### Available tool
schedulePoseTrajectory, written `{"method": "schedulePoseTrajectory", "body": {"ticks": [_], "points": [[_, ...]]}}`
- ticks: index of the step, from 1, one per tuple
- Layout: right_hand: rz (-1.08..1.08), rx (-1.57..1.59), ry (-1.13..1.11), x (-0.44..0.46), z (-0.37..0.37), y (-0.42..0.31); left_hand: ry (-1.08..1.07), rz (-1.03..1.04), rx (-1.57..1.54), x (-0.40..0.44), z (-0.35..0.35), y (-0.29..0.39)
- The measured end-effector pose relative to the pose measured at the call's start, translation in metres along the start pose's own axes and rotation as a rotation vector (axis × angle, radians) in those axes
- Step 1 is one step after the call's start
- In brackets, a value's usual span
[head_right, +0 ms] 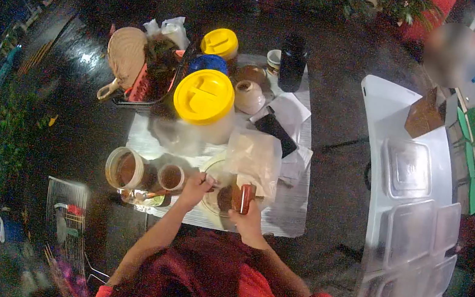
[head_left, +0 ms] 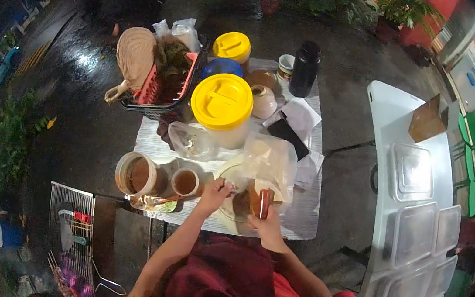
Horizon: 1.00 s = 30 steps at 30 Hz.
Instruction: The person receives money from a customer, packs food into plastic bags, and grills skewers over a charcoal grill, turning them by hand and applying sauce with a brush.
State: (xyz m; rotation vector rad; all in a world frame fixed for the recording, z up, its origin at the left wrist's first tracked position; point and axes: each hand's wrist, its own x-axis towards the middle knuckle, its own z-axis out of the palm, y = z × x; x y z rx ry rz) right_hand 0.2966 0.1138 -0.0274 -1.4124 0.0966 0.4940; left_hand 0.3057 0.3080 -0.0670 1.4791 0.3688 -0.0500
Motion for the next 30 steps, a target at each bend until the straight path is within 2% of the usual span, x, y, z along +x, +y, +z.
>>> {"method": "schedulePoseTrajectory", "body": {"ticks": [2, 6, 7, 10, 13, 16, 19, 22, 23, 27, 28, 29, 30], "points": [[-0.101, -0.295, 0.069, 0.014, 0.007, 0.009, -0.055, 0.061, 0.075, -0.002, 0.003, -0.004], [-0.089, -0.505, 0.070, 0.030, 0.025, -0.013, -0.133, 0.033, 0.118, -0.020, 0.009, 0.001], [-0.108, -0.618, 0.133, 0.042, 0.023, 0.014, -0.149, 0.016, 0.119, -0.022, 0.007, 0.003], [0.237, -0.672, 0.082, 0.046, 0.018, 0.014, -0.171, -0.014, 0.192, -0.017, -0.005, 0.004], [-0.154, -0.760, 0.089, 0.021, 0.022, -0.016, -0.100, 0.018, 0.112, -0.016, -0.003, 0.012], [-0.185, -0.841, 0.168, 0.020, 0.031, -0.014, -0.028, 0.244, 0.529, -0.018, 0.002, 0.026], [-0.095, -0.736, 0.243, 0.016, 0.039, -0.028, -0.030, 0.250, 0.325, -0.008, 0.011, 0.016], [-0.052, -0.766, 0.237, 0.015, 0.034, -0.021, -0.184, 0.248, 0.565, 0.004, 0.010, 0.016], [-0.117, -0.695, 0.265, 0.018, 0.032, -0.009, -0.143, 0.198, 0.525, 0.004, 0.013, 0.017], [-0.377, -0.486, 0.289, 0.046, 0.035, 0.029, -0.051, 0.359, 0.443, -0.001, 0.005, 0.024], [-0.367, -0.313, 0.284, 0.041, 0.054, 0.005, -0.136, 0.278, 0.422, -0.010, -0.001, 0.034], [-0.204, -0.298, 0.240, 0.054, 0.051, 0.009, -0.148, 0.343, 0.579, -0.001, -0.006, 0.008], [-0.165, -0.507, 0.277, 0.066, 0.050, 0.008, -0.196, 0.313, 0.330, -0.007, 0.002, 0.028]]}}
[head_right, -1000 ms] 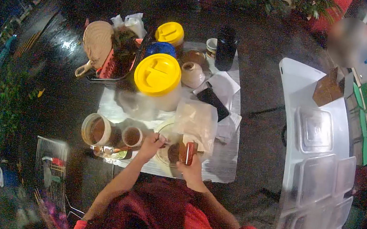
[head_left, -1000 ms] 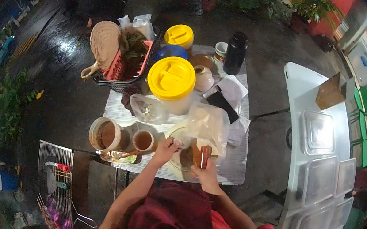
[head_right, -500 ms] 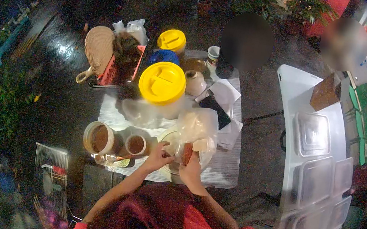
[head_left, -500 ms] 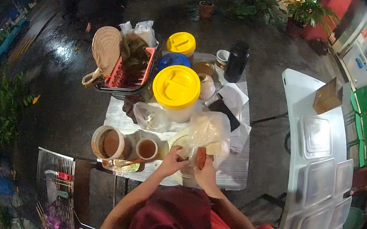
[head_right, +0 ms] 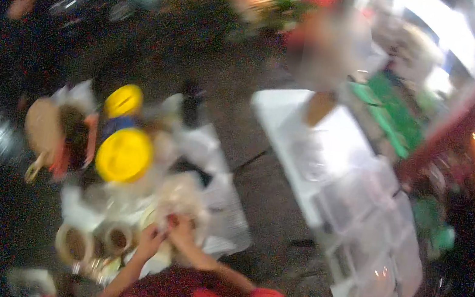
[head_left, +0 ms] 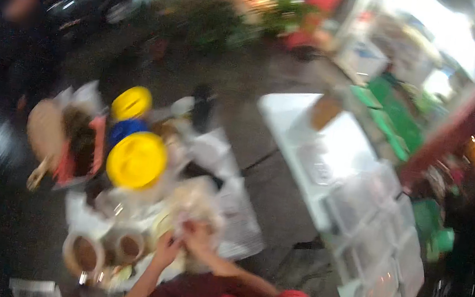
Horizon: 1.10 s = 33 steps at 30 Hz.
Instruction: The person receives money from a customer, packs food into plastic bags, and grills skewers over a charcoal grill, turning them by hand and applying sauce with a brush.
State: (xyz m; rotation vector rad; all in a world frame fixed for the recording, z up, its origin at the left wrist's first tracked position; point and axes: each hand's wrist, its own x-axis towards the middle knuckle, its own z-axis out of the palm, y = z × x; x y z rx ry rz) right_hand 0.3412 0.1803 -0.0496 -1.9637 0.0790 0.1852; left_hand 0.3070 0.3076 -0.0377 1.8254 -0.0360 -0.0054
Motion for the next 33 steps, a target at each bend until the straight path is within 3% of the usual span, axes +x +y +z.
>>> {"method": "schedulePoseTrajectory", "body": {"ticks": [2, 4, 7, 11, 14, 15, 16, 18, 19, 20, 22, 25, 26, 31, 33], "points": [[-0.117, 0.085, 0.126, 0.016, 0.014, 0.007, 0.002, 0.024, 0.050, 0.000, -0.001, -0.011], [0.012, 0.018, -0.019, 0.023, 0.019, 0.003, 0.008, -0.041, 0.044, 0.000, -0.009, -0.029], [-0.024, -0.162, -0.132, 0.020, 0.016, -0.006, -0.008, -0.074, -0.062, 0.002, -0.015, -0.034], [-0.073, -0.332, -0.059, 0.029, 0.033, 0.009, -0.031, -0.208, 0.014, -0.002, -0.019, -0.001], [-0.139, -0.290, -0.053, 0.023, 0.023, 0.010, -0.071, -0.158, 0.141, -0.004, -0.020, 0.001], [-0.197, -0.241, -0.068, 0.014, 0.014, 0.007, -0.065, -0.189, -0.093, -0.003, -0.012, -0.047], [-0.256, -0.190, -0.084, 0.004, 0.005, 0.003, -0.084, -0.160, 0.041, -0.002, -0.015, -0.050], [-0.431, -0.113, 0.177, -0.027, -0.012, 0.001, -0.116, -0.105, 0.303, -0.001, -0.018, -0.053], [-0.410, -0.093, 0.270, -0.035, -0.016, 0.014, -0.112, -0.214, 0.079, -0.001, -0.014, -0.059], [-0.387, -0.074, 0.363, -0.042, -0.020, 0.025, -0.118, -0.201, 0.087, -0.002, -0.014, -0.058], [-0.154, -0.085, 0.367, -0.059, -0.033, 0.043, -0.129, -0.171, 0.103, -0.002, -0.015, -0.053], [0.164, -0.020, 0.275, -0.061, -0.039, 0.060, -0.072, -0.151, -0.221, 0.000, -0.002, -0.062], [0.262, 0.016, 0.227, -0.059, -0.040, 0.067, -0.079, -0.172, -0.135, -0.001, -0.001, -0.059], [0.186, 0.653, 0.027, -0.035, -0.040, 0.073, -0.062, -0.154, 0.192, -0.003, -0.006, -0.031], [0.078, 0.717, 0.005, -0.027, -0.039, 0.070, 0.025, -0.028, 0.252, -0.005, -0.004, -0.021]]}}
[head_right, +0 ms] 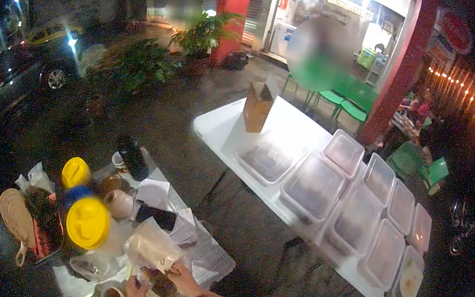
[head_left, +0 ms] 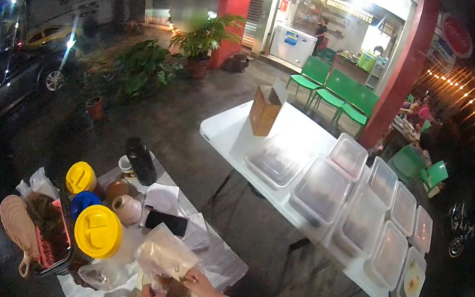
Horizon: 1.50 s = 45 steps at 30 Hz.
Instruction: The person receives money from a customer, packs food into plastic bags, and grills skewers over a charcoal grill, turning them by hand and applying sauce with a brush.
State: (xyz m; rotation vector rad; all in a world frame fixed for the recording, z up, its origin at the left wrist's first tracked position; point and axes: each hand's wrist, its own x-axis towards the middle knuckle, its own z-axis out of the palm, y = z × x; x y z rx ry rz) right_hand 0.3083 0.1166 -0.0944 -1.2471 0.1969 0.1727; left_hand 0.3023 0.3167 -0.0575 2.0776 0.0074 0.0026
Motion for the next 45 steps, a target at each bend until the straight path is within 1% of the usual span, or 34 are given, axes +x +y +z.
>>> {"method": "schedulePoseTrajectory", "body": {"ticks": [1, 2, 4, 5, 7, 8, 10, 11, 13, 14, 15, 16, 17, 18, 19, 20, 21, 22, 24, 27, 29, 31, 32, 34, 35, 37, 38, 40, 41, 42, 44, 45], "points": [[-0.104, -0.062, 0.001, 0.000, 0.011, -0.014, 0.052, 0.056, 0.028, -0.002, 0.000, 0.002], [-0.209, -0.124, 0.001, 0.001, 0.018, -0.021, 0.077, -0.009, -0.100, -0.002, 0.003, -0.007], [-0.279, -0.369, -0.095, 0.018, 0.011, -0.009, 0.129, -0.137, -0.361, 0.001, 0.013, -0.029], [-0.315, -0.491, -0.142, 0.023, 0.009, -0.007, 0.121, -0.144, -0.307, 0.001, 0.012, -0.031], [-0.338, -0.741, -0.129, 0.029, 0.009, -0.007, 0.105, -0.160, -0.200, -0.003, 0.008, -0.032], [-0.349, -0.865, -0.123, 0.031, 0.010, -0.009, 0.080, -0.126, -0.086, -0.005, 0.001, -0.023], [-0.297, -0.874, -0.070, 0.038, 0.013, -0.011, 0.034, -0.062, 0.142, -0.007, -0.013, -0.008], [-0.270, -0.877, -0.047, 0.040, 0.016, -0.009, 0.038, -0.114, 0.000, -0.009, -0.012, -0.012], [-0.346, -0.852, -0.025, 0.049, 0.013, -0.006, 0.066, -0.213, -0.288, -0.010, -0.001, -0.023], [-0.381, -0.833, -0.046, 0.054, 0.013, 0.004, 0.089, -0.188, -0.309, -0.010, 0.007, -0.026], [-0.377, -0.931, -0.102, 0.066, 0.004, 0.025, 0.157, -0.174, -0.325, -0.013, 0.007, -0.022], [-0.393, -1.023, -0.199, 0.077, -0.003, 0.043, 0.153, -0.168, -0.244, -0.016, 0.002, 0.002], [-0.401, -1.017, -0.189, 0.052, 0.022, -0.032, 0.131, -0.158, -0.212, -0.019, 0.013, -0.030], [-0.282, -1.008, -0.193, 0.061, 0.021, -0.023, 0.105, -0.191, -0.390, -0.023, 0.004, 0.005], [-0.068, -1.165, -0.210, 0.054, 0.025, -0.048, 0.043, -0.136, -0.282, -0.028, 0.006, -0.013], [-0.254, -1.126, -0.277, 0.054, 0.021, -0.044, 0.029, -0.226, -0.227, -0.032, 0.000, -0.005], [-0.285, -1.086, -0.214, 0.057, 0.017, -0.034, -0.047, -0.215, -0.144, -0.036, -0.011, 0.007], [-0.311, -1.050, -0.133, 0.059, 0.015, -0.028, -0.042, -0.247, -0.167, -0.045, -0.018, 0.015], [-0.399, -1.158, -0.149, 0.055, 0.014, -0.031, -0.048, -0.286, -0.176, -0.069, -0.015, 0.014], [-0.341, -1.079, -0.280, 0.046, -0.003, -0.032, -0.060, -0.283, -0.151, -0.118, -0.018, 0.007], [-0.103, -1.252, -0.531, 0.024, 0.005, -0.074, -0.068, -0.422, -0.152, -0.151, -0.025, 0.016], [0.008, -1.401, -0.813, 0.011, -0.002, -0.083, 0.150, -0.474, -0.354, -0.179, -0.029, 0.043], [0.058, -1.398, -0.942, 0.004, -0.002, -0.088, 0.257, -0.499, -0.458, -0.192, -0.028, 0.049], [0.149, -1.384, -1.188, -0.009, 0.010, -0.098, 0.340, -0.444, -0.374, -0.219, -0.013, 0.021], [0.121, -1.364, -1.229, -0.011, 0.011, -0.095, 0.380, -0.408, -0.335, -0.229, -0.003, 0.005], [0.070, -1.324, -1.302, -0.017, 0.013, -0.083, 0.362, -0.496, -0.430, -0.230, -0.002, 0.016], [-0.052, -1.280, -1.272, -0.022, 0.014, -0.080, 0.351, -0.539, -0.478, -0.228, -0.005, 0.027], [-0.045, -1.363, -1.234, -0.024, 0.021, -0.056, 0.319, -0.642, -0.444, -0.216, -0.026, 0.057], [-0.037, -1.405, -1.216, -0.034, 0.030, -0.058, 0.301, -0.696, -0.429, -0.216, -0.033, 0.068], [0.011, -1.380, -1.215, -0.042, 0.039, -0.063, 0.314, -0.587, -0.277, -0.221, -0.037, 0.063], [-0.034, -1.441, -1.245, -0.053, 0.053, -0.053, 0.210, -0.742, -0.277, -0.232, -0.058, 0.070], [-0.054, -1.474, -1.309, -0.066, 0.061, -0.045, 0.309, -0.527, -0.138, -0.246, -0.062, 0.059]]}}
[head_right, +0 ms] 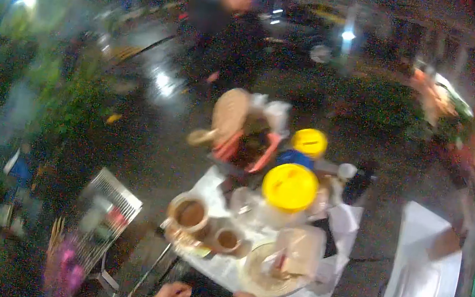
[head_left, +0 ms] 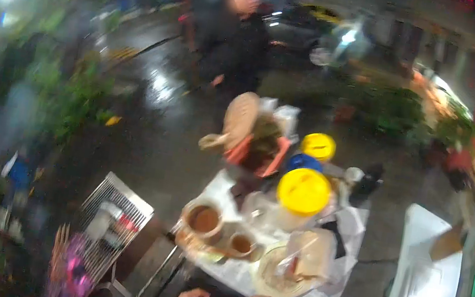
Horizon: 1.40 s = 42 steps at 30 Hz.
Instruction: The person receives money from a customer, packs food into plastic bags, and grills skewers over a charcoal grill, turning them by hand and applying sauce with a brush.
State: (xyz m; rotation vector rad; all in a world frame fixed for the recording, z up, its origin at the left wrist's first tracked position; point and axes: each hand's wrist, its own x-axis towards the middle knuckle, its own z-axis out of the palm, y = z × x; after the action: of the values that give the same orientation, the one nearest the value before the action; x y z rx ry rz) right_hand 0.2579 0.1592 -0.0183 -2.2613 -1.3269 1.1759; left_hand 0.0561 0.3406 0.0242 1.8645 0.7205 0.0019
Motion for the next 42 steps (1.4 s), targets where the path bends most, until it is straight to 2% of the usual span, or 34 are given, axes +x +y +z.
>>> {"method": "schedulePoseTrajectory", "body": {"ticks": [1, 3, 5, 6, 8, 12, 14, 15, 18, 19, 23, 27, 30, 33, 37, 42], "points": [[-0.008, 0.030, 0.009, 0.000, 0.001, -0.020, 0.064, 0.132, 0.067, -0.013, -0.013, -0.002], [-0.012, 0.086, -0.004, 0.000, 0.006, -0.067, 0.160, 0.246, 0.105, -0.043, -0.039, -0.017], [-0.001, 0.116, -0.008, 0.009, 0.025, -0.111, 0.239, 0.155, 0.059, -0.082, -0.070, -0.035], [-0.036, 0.038, -0.061, 0.014, 0.035, -0.135, 0.352, 0.122, -0.045, -0.105, -0.082, -0.045], [-0.173, 0.033, -0.070, 0.028, 0.068, -0.168, 0.567, 0.013, -0.024, -0.149, -0.115, -0.069], [-0.469, -0.078, -0.195, 0.050, 0.115, -0.261, 1.277, -0.236, 0.172, -0.227, -0.172, -0.132], [-0.553, -0.219, -0.251, 0.050, 0.120, -0.318, 1.297, -0.524, 0.310, -0.258, -0.196, -0.143], [-0.600, -0.200, -0.248, 0.053, 0.129, -0.331, 1.281, -0.593, 0.323, -0.267, -0.199, -0.154], [-0.700, -0.221, -0.253, 0.060, 0.150, -0.360, 0.907, -0.719, 0.100, -0.284, -0.205, -0.179], [-0.706, -0.277, -0.267, 0.060, 0.154, -0.368, 0.937, -0.576, 0.081, -0.284, -0.196, -0.207], [-0.661, -0.342, -0.379, 0.055, 0.166, -0.378, 0.981, -0.398, -0.466, -0.289, -0.190, -0.208], [-0.702, -0.346, -0.400, 0.051, 0.182, -0.362, 1.096, -0.378, -0.294, -0.275, -0.182, -0.198], [-0.632, -0.360, -0.437, 0.048, 0.184, -0.350, 1.100, -0.437, -0.189, -0.263, -0.180, -0.197], [-0.574, -0.427, -0.414, 0.042, 0.173, -0.358, 1.159, -0.373, -0.198, -0.255, -0.173, -0.210], [-0.571, -0.358, -0.343, 0.043, 0.166, -0.348, 1.209, -0.370, -0.080, -0.258, -0.180, -0.197], [-0.496, -0.367, -0.344, 0.045, 0.166, -0.330, 1.135, -0.396, -0.110, -0.263, -0.180, -0.204]]}}
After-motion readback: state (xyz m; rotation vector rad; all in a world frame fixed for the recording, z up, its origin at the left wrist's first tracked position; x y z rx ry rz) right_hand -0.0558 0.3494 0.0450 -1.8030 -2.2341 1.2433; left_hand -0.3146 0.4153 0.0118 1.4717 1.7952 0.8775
